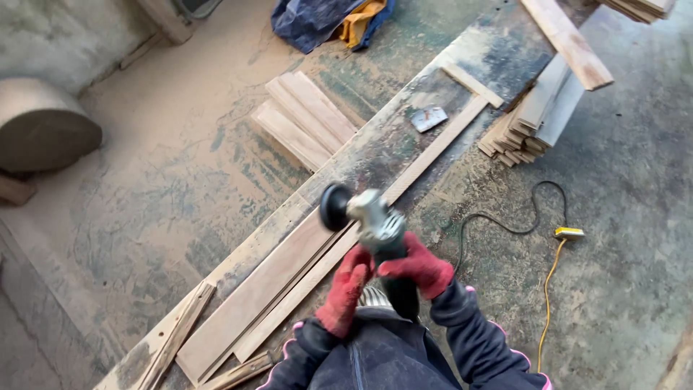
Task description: Sanding a wooden board using an angle grinder followed by manual sanding with a sandpaper sheet.
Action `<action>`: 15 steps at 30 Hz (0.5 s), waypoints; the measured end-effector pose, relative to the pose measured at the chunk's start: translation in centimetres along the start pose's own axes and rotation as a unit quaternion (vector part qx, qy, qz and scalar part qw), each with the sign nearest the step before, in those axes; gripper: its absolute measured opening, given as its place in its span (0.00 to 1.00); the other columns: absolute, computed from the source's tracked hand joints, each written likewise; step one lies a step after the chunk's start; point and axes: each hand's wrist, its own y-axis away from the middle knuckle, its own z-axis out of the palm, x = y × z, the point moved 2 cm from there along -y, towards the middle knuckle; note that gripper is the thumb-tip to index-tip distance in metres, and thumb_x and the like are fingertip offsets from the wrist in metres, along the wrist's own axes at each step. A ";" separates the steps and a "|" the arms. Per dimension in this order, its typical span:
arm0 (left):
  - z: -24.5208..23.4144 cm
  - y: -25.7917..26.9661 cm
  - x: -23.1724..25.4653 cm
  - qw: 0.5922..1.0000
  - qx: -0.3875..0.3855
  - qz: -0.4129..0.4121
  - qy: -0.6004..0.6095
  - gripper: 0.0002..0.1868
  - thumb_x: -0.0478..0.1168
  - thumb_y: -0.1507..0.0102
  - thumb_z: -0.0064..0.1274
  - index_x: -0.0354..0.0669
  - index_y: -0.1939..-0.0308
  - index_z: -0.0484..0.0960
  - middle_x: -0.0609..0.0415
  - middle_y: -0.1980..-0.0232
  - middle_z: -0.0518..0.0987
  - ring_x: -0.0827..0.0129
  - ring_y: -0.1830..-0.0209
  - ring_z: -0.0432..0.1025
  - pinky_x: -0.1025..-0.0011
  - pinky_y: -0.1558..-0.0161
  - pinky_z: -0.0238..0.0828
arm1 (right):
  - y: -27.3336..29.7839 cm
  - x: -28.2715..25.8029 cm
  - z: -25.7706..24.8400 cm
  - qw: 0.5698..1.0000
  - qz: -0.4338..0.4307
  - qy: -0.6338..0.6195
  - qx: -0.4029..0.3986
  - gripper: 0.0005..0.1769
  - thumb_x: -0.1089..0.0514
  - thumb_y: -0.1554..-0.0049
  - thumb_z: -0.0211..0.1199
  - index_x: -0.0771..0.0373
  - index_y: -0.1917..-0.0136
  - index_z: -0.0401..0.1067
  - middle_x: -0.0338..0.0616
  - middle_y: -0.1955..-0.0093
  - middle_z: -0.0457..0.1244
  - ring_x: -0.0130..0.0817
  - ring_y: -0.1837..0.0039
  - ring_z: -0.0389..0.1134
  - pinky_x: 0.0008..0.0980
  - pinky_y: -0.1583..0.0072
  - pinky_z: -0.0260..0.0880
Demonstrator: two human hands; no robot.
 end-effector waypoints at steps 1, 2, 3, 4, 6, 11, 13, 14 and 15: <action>-1.5 0.4 -3.2 1.000 -0.008 -0.003 -0.004 0.38 0.58 0.33 0.52 0.37 0.26 0.66 0.56 0.51 0.73 0.73 0.56 0.64 0.75 0.50 0.62 | 0.4 -0.1 1.4 1.000 -0.007 -0.002 0.005 0.25 0.72 0.56 0.70 0.70 0.43 0.74 0.47 0.55 0.71 0.35 0.56 0.69 0.32 0.49 0.70; -3.4 0.8 -6.4 0.993 0.062 0.006 -0.102 0.25 0.52 0.32 0.46 0.38 0.39 0.74 0.53 0.57 0.77 0.70 0.63 0.66 0.73 0.59 0.65 | 0.7 -0.3 3.0 0.999 -0.022 -0.011 -0.039 0.31 0.69 0.56 0.73 0.68 0.38 0.71 0.47 0.46 0.69 0.37 0.47 0.69 0.36 0.41 0.67; -5.2 1.4 -9.5 0.971 0.131 0.015 -0.198 0.18 0.47 0.31 0.40 0.38 0.52 0.81 0.51 0.64 0.80 0.68 0.70 0.68 0.70 0.69 0.67 | 1.0 -0.4 4.7 0.996 -0.034 -0.019 -0.084 0.38 0.67 0.55 0.76 0.66 0.32 0.67 0.47 0.36 0.67 0.38 0.37 0.68 0.39 0.32 0.64; -5.3 2.3 -9.3 0.972 0.124 0.013 -0.200 0.18 0.47 0.31 0.40 0.38 0.52 0.81 0.51 0.64 0.80 0.68 0.70 0.68 0.70 0.69 0.67 | 1.4 -0.1 4.9 0.996 -0.039 -0.020 -0.078 0.38 0.67 0.55 0.76 0.66 0.32 0.67 0.47 0.36 0.67 0.38 0.37 0.68 0.39 0.32 0.64; -5.9 4.8 -8.8 0.970 0.149 0.023 -0.190 0.22 0.50 0.34 0.48 0.36 0.46 0.82 0.50 0.55 0.84 0.68 0.64 0.72 0.71 0.62 0.71 | 2.0 1.2 5.5 0.996 0.003 -0.003 -0.086 0.36 0.64 0.56 0.76 0.66 0.35 0.68 0.46 0.43 0.69 0.34 0.46 0.69 0.34 0.41 0.70; -5.3 7.2 -8.9 0.948 0.157 0.005 -0.276 0.17 0.45 0.39 0.43 0.35 0.63 0.81 0.47 0.66 0.80 0.62 0.69 0.68 0.65 0.64 0.68 | 3.2 3.0 6.6 0.999 0.027 0.034 -0.033 0.34 0.62 0.56 0.75 0.65 0.36 0.69 0.46 0.42 0.68 0.34 0.43 0.68 0.35 0.38 0.68; -1.5 7.5 -4.9 0.945 0.164 -0.020 -0.283 0.19 0.48 0.36 0.43 0.38 0.72 0.79 0.51 0.74 0.77 0.65 0.75 0.65 0.66 0.71 0.64 | 3.9 3.1 7.5 0.998 0.019 0.058 -0.022 0.31 0.61 0.55 0.75 0.66 0.39 0.71 0.44 0.45 0.69 0.33 0.45 0.68 0.33 0.39 0.68; 2.1 7.7 -0.4 0.988 0.151 -0.036 -0.027 0.14 0.42 0.36 0.46 0.36 0.53 0.76 0.48 0.58 0.78 0.64 0.61 0.67 0.65 0.56 0.64 | 4.5 2.9 7.8 0.968 0.058 0.228 0.083 0.36 0.52 0.59 0.75 0.60 0.38 0.71 0.43 0.45 0.70 0.35 0.45 0.70 0.33 0.39 0.69; 5.4 8.4 4.3 0.964 0.127 -0.052 0.229 0.25 0.37 0.36 0.49 0.34 0.34 0.73 0.45 0.41 0.78 0.61 0.46 0.70 0.63 0.41 0.64 | 5.2 2.7 8.3 0.898 0.096 0.387 0.186 0.42 0.43 0.63 0.75 0.54 0.36 0.71 0.42 0.45 0.71 0.36 0.44 0.72 0.33 0.40 0.71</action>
